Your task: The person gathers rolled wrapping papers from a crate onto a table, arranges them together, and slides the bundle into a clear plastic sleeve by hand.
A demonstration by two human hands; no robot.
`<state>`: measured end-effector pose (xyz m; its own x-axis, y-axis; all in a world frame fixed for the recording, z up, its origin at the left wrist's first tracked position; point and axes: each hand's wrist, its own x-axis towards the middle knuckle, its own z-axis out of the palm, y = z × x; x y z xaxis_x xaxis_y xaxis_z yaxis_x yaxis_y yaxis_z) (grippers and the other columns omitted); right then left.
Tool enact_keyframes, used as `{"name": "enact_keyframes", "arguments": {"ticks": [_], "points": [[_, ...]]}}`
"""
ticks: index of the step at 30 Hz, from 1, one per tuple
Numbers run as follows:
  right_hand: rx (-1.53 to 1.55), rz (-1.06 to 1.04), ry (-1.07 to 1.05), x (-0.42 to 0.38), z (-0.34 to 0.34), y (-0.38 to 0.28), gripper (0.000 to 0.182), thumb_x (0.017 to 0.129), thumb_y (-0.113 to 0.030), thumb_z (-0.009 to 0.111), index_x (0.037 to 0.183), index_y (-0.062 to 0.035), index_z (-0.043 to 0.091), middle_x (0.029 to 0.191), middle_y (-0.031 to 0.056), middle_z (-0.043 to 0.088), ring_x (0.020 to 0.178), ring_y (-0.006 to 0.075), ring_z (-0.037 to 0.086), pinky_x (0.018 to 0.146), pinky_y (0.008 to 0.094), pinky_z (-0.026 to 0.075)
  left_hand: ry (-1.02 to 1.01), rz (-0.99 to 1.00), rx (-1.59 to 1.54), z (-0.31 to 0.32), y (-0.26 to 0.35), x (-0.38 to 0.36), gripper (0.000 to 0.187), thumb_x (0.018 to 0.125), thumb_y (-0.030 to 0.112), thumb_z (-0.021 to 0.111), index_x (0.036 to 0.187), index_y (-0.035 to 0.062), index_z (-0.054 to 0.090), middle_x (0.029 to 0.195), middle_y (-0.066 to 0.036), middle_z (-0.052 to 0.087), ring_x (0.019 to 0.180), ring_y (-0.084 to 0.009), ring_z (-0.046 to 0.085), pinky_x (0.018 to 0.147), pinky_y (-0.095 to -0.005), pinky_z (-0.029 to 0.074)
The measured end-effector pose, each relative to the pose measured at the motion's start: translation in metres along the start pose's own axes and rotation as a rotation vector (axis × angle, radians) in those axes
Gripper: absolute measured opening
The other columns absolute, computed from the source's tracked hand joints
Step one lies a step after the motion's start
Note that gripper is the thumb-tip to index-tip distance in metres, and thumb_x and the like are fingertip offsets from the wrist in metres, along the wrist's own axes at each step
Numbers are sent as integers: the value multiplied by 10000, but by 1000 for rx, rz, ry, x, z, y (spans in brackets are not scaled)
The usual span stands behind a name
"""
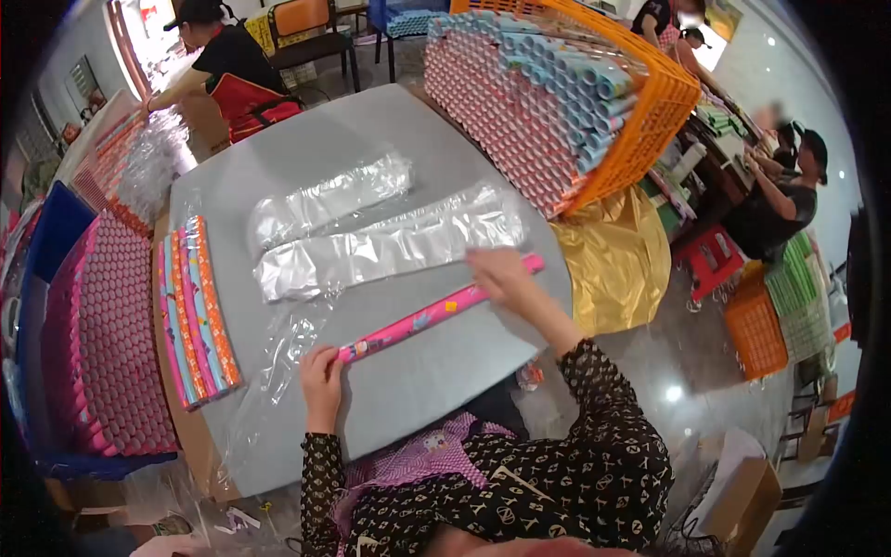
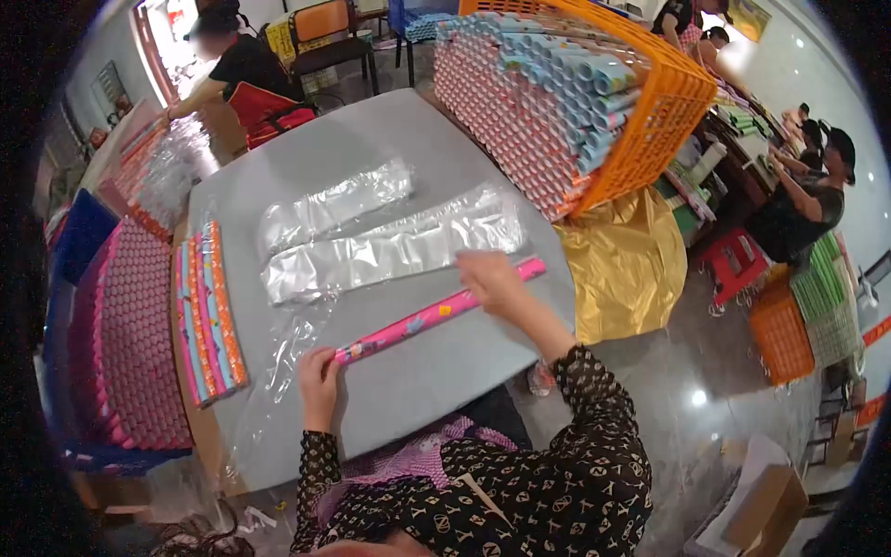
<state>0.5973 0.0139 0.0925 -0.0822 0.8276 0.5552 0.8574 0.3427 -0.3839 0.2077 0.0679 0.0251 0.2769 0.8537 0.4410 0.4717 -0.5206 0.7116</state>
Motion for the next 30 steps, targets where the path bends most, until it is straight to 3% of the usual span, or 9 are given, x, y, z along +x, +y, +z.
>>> {"name": "enact_keyframes", "arguments": {"ticks": [9,11,13,14,19,21,23,26,30], "points": [[-267,-143,265,244,-105,105,261,862,-99,660,1102,2,651,1044,197,679,961,357,651,837,391,508,-42,-46,-6,-5,12,6,181,810,34,687,989,27,664,1048,-106,641,967,-297,563,878,-385,428],[-382,-85,408,289,-125,146,279,874,-146,644,1133,-44,661,1072,192,678,1004,346,649,854,394,506,-48,-52,-27,-6,10,8,194,800,36,696,991,35,664,1051,-99,646,970,-290,565,878,-389,428],[-541,27,435,329,-150,180,303,880,-193,624,1169,-108,668,1099,177,678,1031,347,643,869,411,505,-73,-34,22,-6,8,7,210,788,29,704,993,42,662,1045,-94,650,970,-288,565,877,-392,427],[-584,64,419,347,-163,204,336,870,-221,603,1176,-95,662,1083,180,684,1024,369,638,882,439,502,-75,-43,21,-7,12,8,179,817,15,687,992,25,650,1051,-112,647,979,-293,573,878,-381,447],[-747,148,444,391,-169,257,361,848,-231,577,1166,-83,660,1035,208,692,999,375,647,876,467,504,-76,-112,-14,-6,17,13,196,785,-19,683,974,19,647,1029,-120,643,957,-299,575,858,-382,454],[-927,271,352,410,-161,281,319,860,-234,570,1115,-70,667,991,248,687,991,381,653,847,462,514,-80,-102,-2,-7,18,13,214,770,-33,683,974,20,650,1024,-120,642,954,-299,574,845,-379,458],[-962,337,272,413,-148,257,277,890,-248,557,1069,-71,671,1047,248,685,1007,391,657,842,510,498,-90,-119,7,-8,22,17,221,765,-40,685,974,22,650,1023,-121,641,947,-298,572,848,-378,453],[-1241,407,242,418,-132,256,319,937,-227,521,1169,-33,623,1173,248,650,1081,418,631,854,599,441,-129,-151,24,-9,21,15,227,768,-50,679,982,18,649,1024,-124,639,940,-304,563,857,-382,445],[-1276,479,233,423,-124,246,372,942,-205,507,1235,13,571,1158,288,640,1092,431,623,853,592,444,-138,-157,35,-8,18,12,232,774,-49,667,996,16,645,1038,-132,636,967,-302,562,874,-387,442]]}}
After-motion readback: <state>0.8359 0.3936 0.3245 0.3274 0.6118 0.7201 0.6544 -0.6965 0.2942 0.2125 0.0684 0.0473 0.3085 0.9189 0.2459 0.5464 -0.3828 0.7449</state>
